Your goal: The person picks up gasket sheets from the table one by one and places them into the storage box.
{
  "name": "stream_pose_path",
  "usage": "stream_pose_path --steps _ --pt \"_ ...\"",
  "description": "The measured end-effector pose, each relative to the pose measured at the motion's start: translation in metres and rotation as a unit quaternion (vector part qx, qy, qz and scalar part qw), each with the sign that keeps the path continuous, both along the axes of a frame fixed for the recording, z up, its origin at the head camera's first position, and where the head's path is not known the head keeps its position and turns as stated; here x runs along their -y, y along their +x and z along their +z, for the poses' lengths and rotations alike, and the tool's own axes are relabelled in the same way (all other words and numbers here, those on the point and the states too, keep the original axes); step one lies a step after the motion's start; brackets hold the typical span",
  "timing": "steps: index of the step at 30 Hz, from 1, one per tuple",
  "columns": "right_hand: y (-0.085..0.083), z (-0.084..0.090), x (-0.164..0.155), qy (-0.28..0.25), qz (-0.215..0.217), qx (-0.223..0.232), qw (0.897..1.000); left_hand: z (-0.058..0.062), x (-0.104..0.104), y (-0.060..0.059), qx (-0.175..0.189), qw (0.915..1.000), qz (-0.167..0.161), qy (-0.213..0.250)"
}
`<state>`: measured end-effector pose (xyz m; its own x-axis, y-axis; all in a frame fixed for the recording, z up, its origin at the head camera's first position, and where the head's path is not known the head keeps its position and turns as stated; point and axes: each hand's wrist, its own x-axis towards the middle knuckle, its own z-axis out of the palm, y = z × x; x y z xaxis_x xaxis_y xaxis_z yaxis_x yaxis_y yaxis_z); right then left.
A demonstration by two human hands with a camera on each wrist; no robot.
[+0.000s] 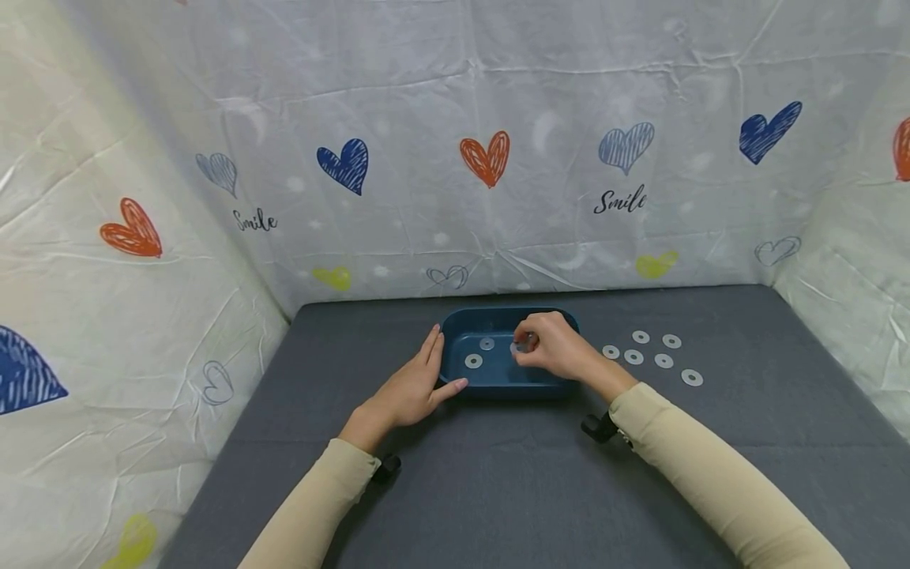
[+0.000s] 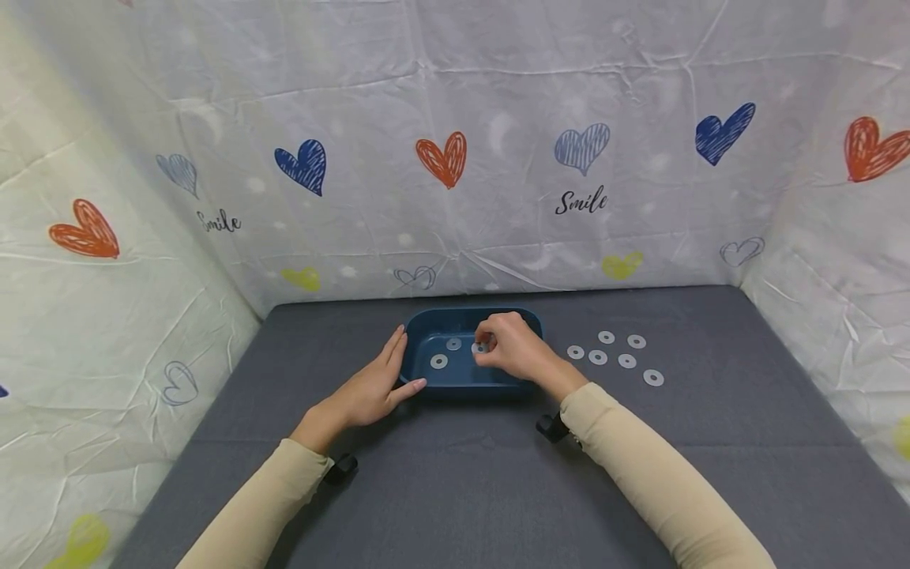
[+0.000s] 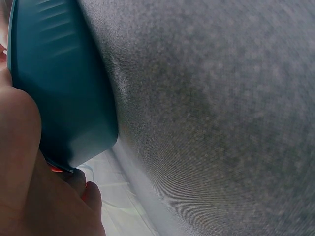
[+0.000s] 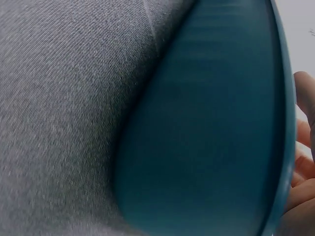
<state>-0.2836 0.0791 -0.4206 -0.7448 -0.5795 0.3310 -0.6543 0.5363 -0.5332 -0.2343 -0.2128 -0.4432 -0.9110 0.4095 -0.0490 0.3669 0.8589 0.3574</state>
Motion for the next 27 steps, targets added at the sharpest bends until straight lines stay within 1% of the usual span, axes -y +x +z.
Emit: stream_pose_path --steps 9,16,23,27 --pt "-0.007 -0.005 0.016 0.012 -0.001 0.021 1.0 0.0 0.0 0.0 -0.002 1.0 0.001 -0.001" --pt "-0.011 -0.009 0.025 0.04 -0.011 0.038 0.998 -0.002 -0.001 -0.001 -0.001 1.0 0.0 -0.001" --pt "-0.017 -0.013 0.032 0.047 -0.007 0.058 0.997 -0.003 0.0 -0.002 -0.006 1.0 0.0 -0.002" --pt "-0.021 -0.016 0.037 0.051 0.002 0.062 0.997 -0.003 0.0 -0.001 -0.009 1.0 0.0 -0.001"
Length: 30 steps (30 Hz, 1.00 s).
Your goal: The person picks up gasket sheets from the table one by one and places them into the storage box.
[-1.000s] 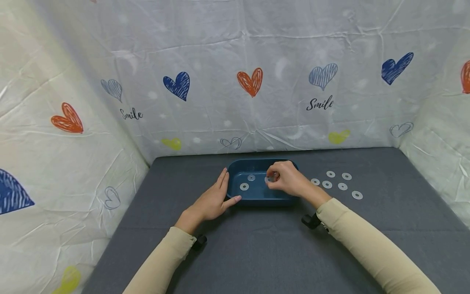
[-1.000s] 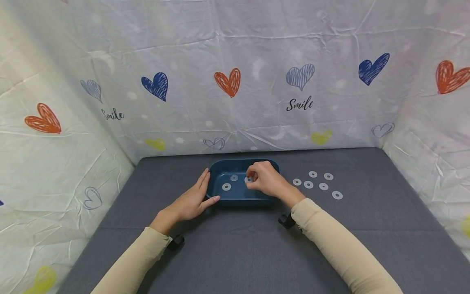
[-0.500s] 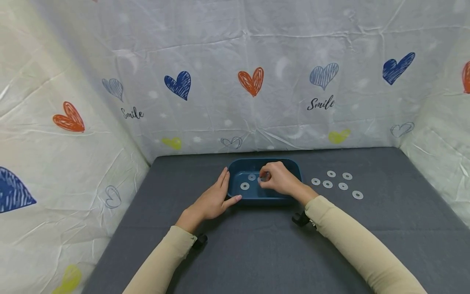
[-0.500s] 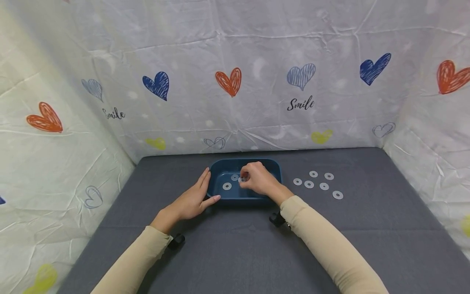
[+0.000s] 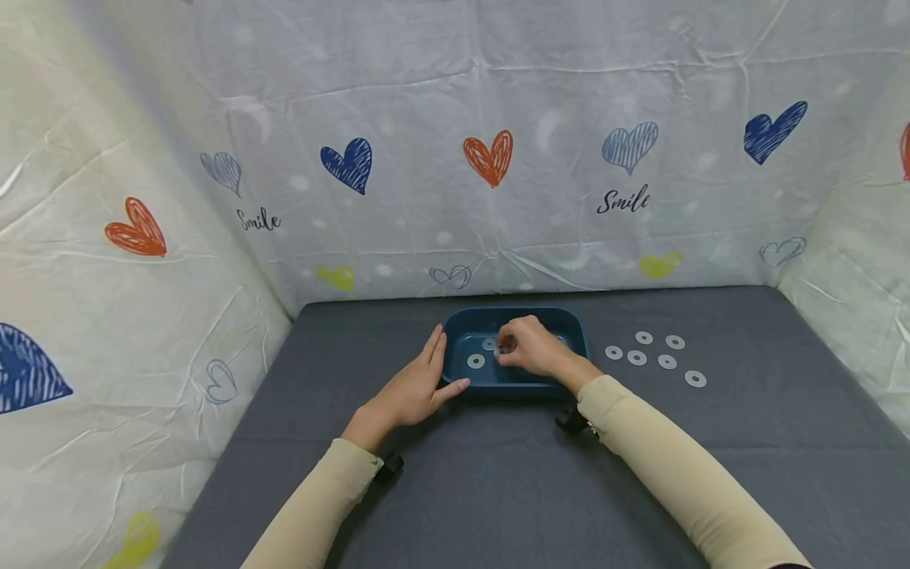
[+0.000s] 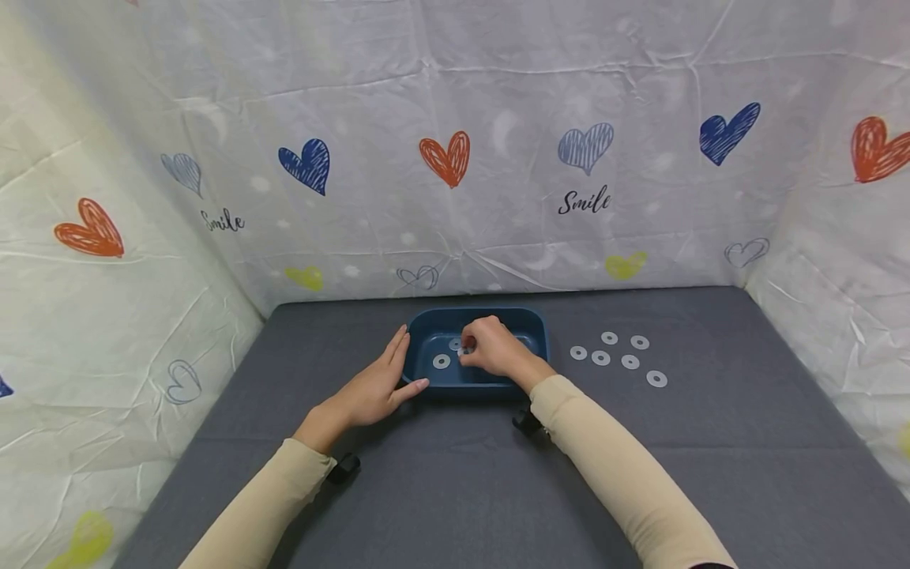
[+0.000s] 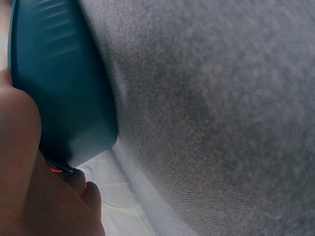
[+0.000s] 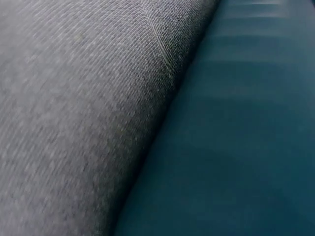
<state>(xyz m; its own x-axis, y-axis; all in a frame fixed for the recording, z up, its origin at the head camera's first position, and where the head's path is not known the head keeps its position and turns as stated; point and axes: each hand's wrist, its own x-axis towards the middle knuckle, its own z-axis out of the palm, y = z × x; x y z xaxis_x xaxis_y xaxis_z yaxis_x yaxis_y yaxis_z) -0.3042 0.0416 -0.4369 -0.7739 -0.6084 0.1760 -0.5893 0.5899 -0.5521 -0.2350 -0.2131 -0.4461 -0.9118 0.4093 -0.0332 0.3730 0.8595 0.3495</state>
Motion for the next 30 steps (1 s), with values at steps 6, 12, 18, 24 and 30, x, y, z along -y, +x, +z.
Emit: stream_pose_path --steps 6,12,18,24,30 --pt "-0.004 -0.001 0.009 0.016 0.003 0.005 1.0 0.001 0.001 0.001 0.005 1.0 -0.002 0.006" --pt "-0.009 -0.007 0.014 0.025 0.0 -0.004 1.0 0.001 0.002 0.001 0.01 0.9999 -0.004 0.006" --pt "-0.012 -0.012 0.016 0.024 -0.001 -0.005 1.0 0.0 0.002 0.001 0.005 0.9999 -0.004 0.008" --pt "-0.015 -0.015 0.016 0.033 0.01 -0.013 0.999 0.0 0.0 0.001 0.004 0.9999 -0.002 0.01" --pt "-0.017 -0.016 0.018 0.05 0.016 -0.018 0.998 0.001 0.001 0.001 0.003 0.9999 -0.001 0.011"
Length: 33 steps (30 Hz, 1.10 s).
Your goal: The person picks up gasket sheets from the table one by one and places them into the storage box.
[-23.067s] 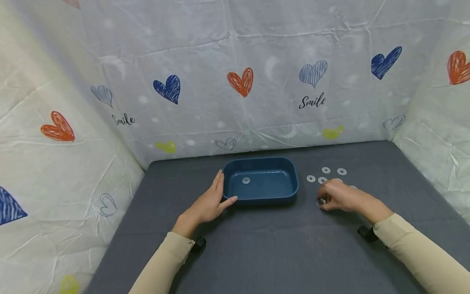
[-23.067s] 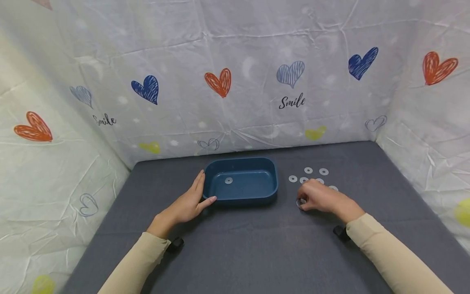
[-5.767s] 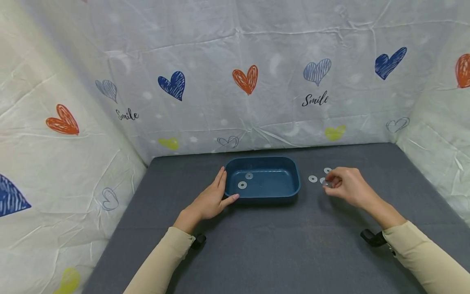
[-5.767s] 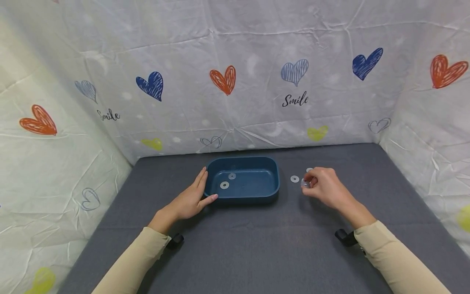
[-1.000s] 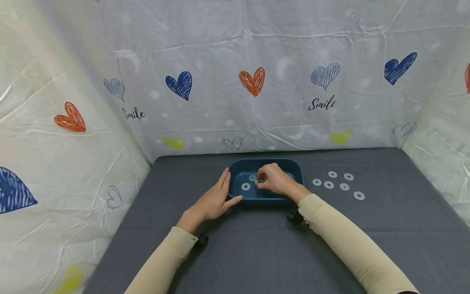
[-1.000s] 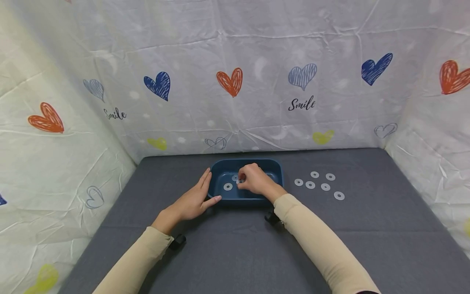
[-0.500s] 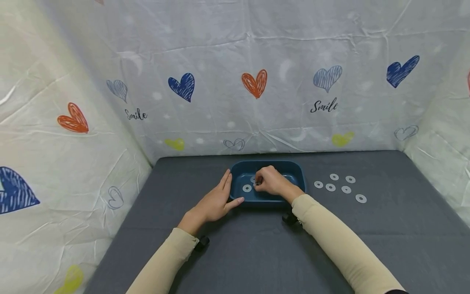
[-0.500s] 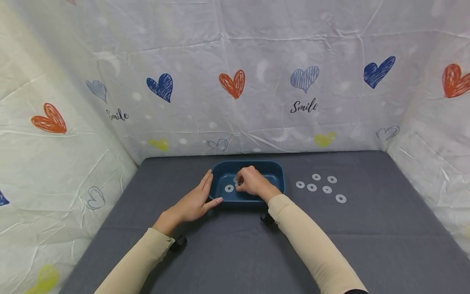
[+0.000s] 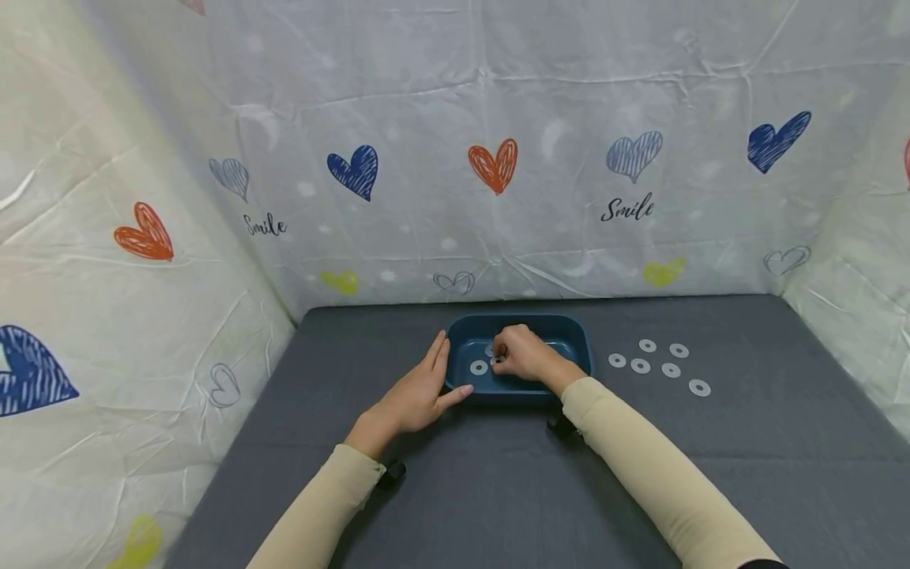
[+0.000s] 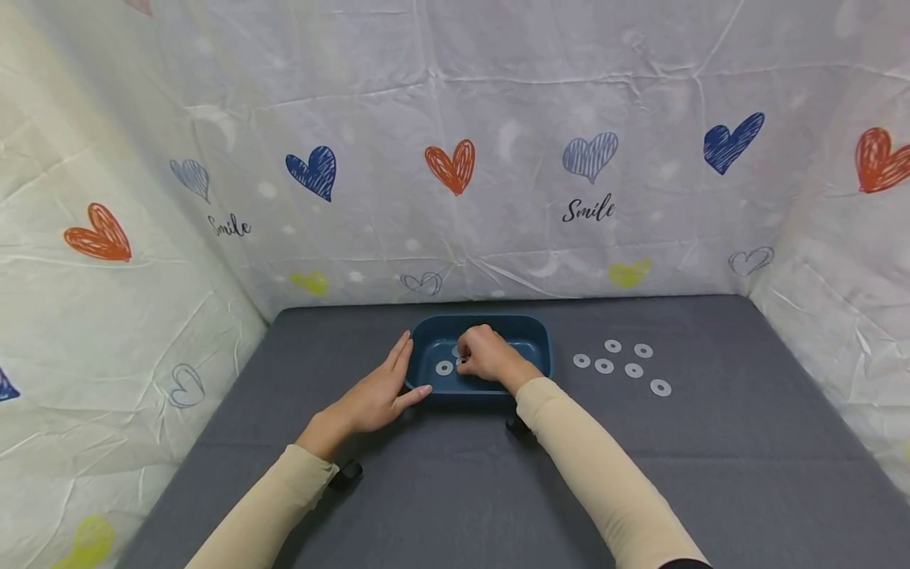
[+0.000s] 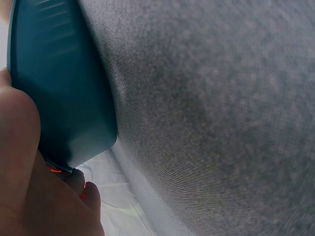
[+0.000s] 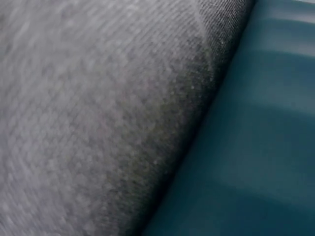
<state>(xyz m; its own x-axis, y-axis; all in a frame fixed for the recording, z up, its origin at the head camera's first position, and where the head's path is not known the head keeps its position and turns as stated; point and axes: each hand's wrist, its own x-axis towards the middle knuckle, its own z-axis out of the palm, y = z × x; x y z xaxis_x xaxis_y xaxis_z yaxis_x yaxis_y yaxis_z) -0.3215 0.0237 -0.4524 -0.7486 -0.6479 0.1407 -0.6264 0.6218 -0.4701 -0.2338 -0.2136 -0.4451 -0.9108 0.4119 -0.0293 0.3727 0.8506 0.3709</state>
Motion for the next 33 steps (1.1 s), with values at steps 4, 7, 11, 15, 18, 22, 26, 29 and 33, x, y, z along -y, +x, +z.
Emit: stream_pose_path --steps 4,7,11,15,18,22,26,29,33 --pt "0.001 -0.001 -0.002 -0.002 -0.004 -0.002 1.0 0.0 -0.001 -0.001 -0.002 1.0 -0.002 0.002" --pt "0.002 0.0 -0.005 -0.001 -0.006 0.001 1.0 -0.001 -0.002 -0.001 -0.001 1.0 -0.004 0.0" --pt "0.005 0.004 -0.008 -0.005 0.0 0.005 1.0 0.0 -0.002 -0.002 0.001 1.0 -0.007 -0.004" --pt "0.01 0.013 -0.012 -0.001 0.002 0.005 1.0 0.004 -0.001 -0.003 -0.002 1.0 -0.006 -0.005" --pt "0.015 0.022 -0.015 0.008 -0.003 0.006 1.0 0.005 0.0 -0.004 -0.003 1.0 -0.004 -0.006" --pt "0.023 0.034 -0.02 0.032 -0.012 0.011 0.999 0.006 0.002 -0.005 -0.002 1.0 0.0 -0.004" --pt "0.03 0.04 -0.025 0.059 -0.018 0.005 0.998 0.005 0.003 -0.005 -0.004 1.0 -0.001 -0.002" --pt "0.038 0.042 -0.031 0.068 -0.018 0.0 0.998 0.003 0.001 -0.005 -0.004 1.0 -0.005 0.0" --pt "0.048 0.045 -0.042 0.064 -0.013 -0.003 0.998 0.0 -0.001 -0.003 -0.005 1.0 -0.007 -0.003"
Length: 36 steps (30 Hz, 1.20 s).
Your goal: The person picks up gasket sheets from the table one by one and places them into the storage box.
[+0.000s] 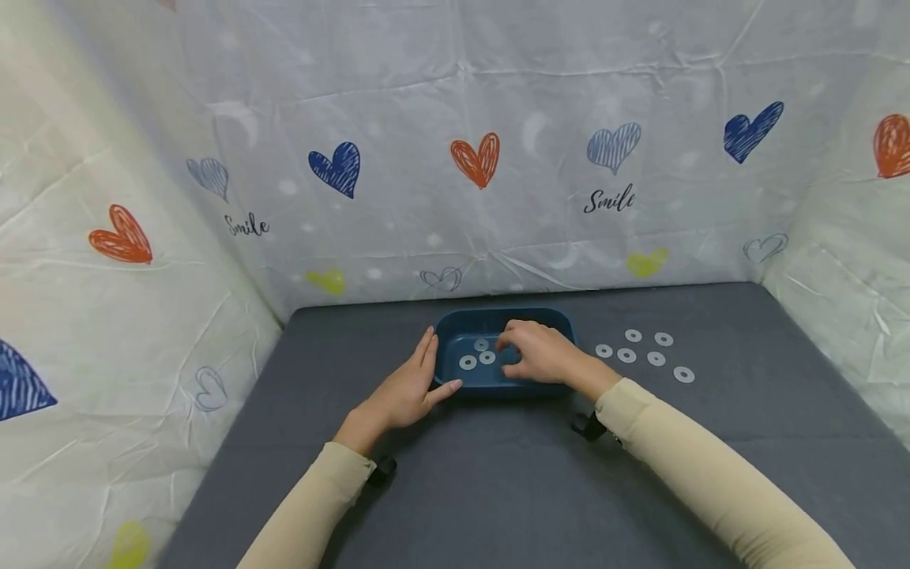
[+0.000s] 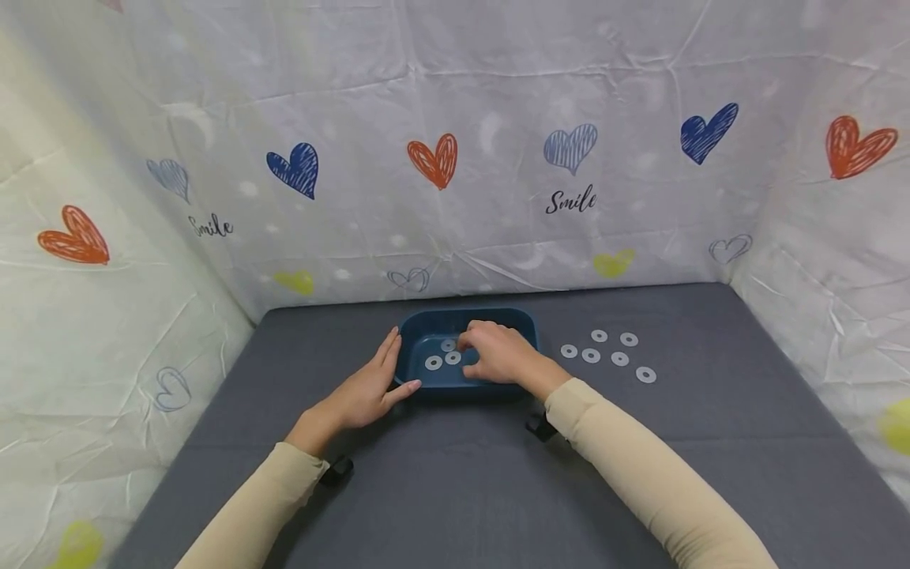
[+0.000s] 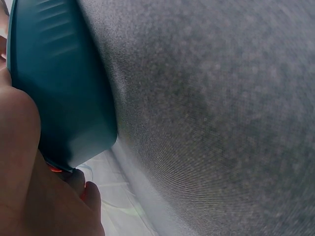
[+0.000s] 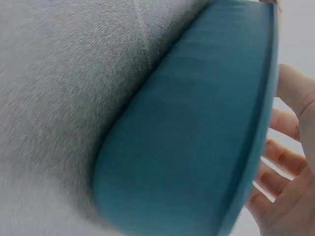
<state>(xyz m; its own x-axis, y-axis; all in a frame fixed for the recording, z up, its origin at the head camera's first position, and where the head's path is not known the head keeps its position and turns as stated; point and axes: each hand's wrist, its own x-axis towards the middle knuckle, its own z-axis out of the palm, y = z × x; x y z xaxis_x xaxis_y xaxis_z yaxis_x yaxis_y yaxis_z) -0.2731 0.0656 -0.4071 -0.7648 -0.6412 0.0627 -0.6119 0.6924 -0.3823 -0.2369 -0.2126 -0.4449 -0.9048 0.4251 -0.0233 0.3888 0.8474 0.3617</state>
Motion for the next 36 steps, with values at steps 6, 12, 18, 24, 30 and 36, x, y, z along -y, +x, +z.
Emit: stream_pose_path --steps 6,12,18,24,30,36 --pt "0.011 0.005 -0.018 -0.017 0.005 -0.007 1.0 -0.001 0.0 0.0 -0.001 1.0 0.001 0.003" --pt "0.019 0.008 -0.033 -0.04 0.013 -0.005 0.999 0.0 0.001 -0.001 -0.006 1.0 -0.002 -0.003" --pt "0.027 0.008 -0.042 -0.053 0.019 -0.014 0.998 -0.001 0.0 -0.001 -0.008 1.0 -0.002 -0.001" --pt "0.036 0.008 -0.053 -0.057 0.023 -0.029 0.998 -0.002 0.0 0.001 -0.009 1.0 -0.003 0.0" --pt "0.044 0.007 -0.068 -0.066 0.014 -0.038 0.997 -0.002 0.0 0.0 -0.011 0.9999 -0.003 0.003" --pt "0.051 0.003 -0.088 -0.079 -0.003 -0.036 0.996 -0.002 0.0 0.0 -0.005 1.0 -0.004 0.002"
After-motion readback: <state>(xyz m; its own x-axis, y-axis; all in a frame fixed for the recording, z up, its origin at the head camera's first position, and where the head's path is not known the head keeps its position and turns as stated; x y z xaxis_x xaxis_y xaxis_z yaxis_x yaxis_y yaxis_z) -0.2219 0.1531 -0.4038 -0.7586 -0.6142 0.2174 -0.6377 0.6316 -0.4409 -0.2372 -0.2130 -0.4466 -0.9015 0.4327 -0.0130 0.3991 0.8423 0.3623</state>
